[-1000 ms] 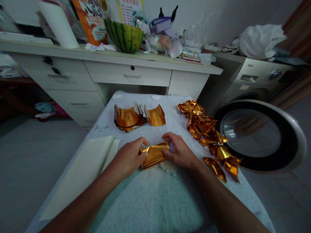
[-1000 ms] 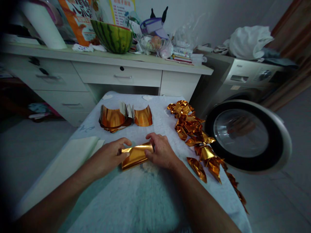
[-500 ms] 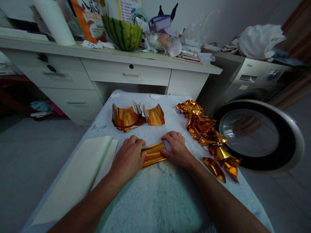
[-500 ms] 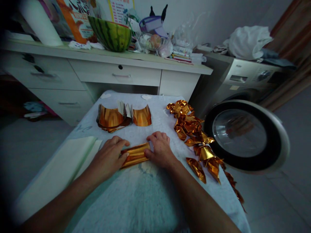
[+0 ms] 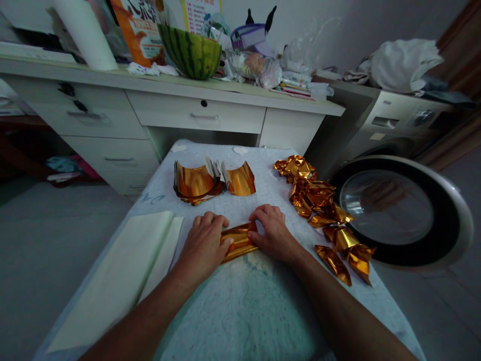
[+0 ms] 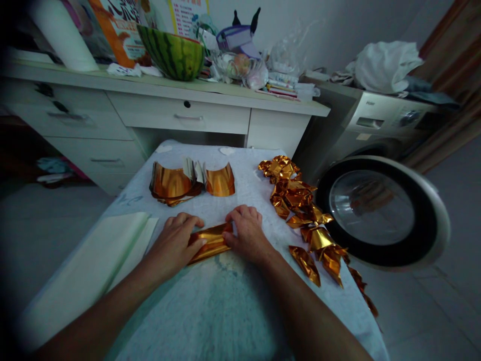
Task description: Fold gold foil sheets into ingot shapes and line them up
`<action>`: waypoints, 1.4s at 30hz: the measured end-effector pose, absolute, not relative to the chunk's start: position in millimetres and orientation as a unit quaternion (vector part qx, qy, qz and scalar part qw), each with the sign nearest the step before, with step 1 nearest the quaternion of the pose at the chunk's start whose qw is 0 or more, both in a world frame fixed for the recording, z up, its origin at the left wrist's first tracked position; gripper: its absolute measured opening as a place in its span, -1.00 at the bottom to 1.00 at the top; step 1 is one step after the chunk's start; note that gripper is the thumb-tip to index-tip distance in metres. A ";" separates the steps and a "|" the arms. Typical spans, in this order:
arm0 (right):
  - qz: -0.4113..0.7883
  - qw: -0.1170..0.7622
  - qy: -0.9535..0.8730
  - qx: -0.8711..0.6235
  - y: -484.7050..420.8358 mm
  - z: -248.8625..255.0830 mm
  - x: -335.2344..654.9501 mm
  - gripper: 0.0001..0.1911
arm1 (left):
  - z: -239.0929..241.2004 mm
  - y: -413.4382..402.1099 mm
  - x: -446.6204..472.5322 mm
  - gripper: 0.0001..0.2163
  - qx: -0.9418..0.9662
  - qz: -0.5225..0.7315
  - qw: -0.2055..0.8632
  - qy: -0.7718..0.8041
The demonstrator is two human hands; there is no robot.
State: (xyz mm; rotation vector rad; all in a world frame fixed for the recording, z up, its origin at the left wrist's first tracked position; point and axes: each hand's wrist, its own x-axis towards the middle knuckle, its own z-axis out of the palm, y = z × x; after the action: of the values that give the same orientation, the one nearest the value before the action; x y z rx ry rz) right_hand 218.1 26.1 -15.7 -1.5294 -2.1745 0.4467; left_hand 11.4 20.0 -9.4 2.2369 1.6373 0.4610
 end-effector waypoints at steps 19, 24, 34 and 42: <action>0.525 0.407 -0.603 -0.441 26.3 -9.0 217.9 -0.79 | 4.5 13.8 15.5 -0.90 0.669 0.379 0.353 0.534; 0.540 0.451 -0.561 -0.435 27.9 -12.6 215.1 -0.72 | 1.9 14.9 18.9 -0.75 0.529 0.472 0.473 0.523; 0.557 0.472 -0.532 -0.430 26.0 -7.8 213.2 -0.68 | -1.4 16.7 18.4 -0.85 0.510 0.471 0.496 0.522; 0.538 0.471 -0.538 -0.447 24.7 -6.6 212.7 -0.73 | -1.9 16.1 18.1 -0.85 0.506 0.469 0.498 0.525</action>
State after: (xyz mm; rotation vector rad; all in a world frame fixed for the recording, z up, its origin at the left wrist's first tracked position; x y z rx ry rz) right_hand 212.7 24.7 -6.6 -1.0943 -1.3169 1.3175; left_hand 18.1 16.1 -1.9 1.2251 1.2704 1.1344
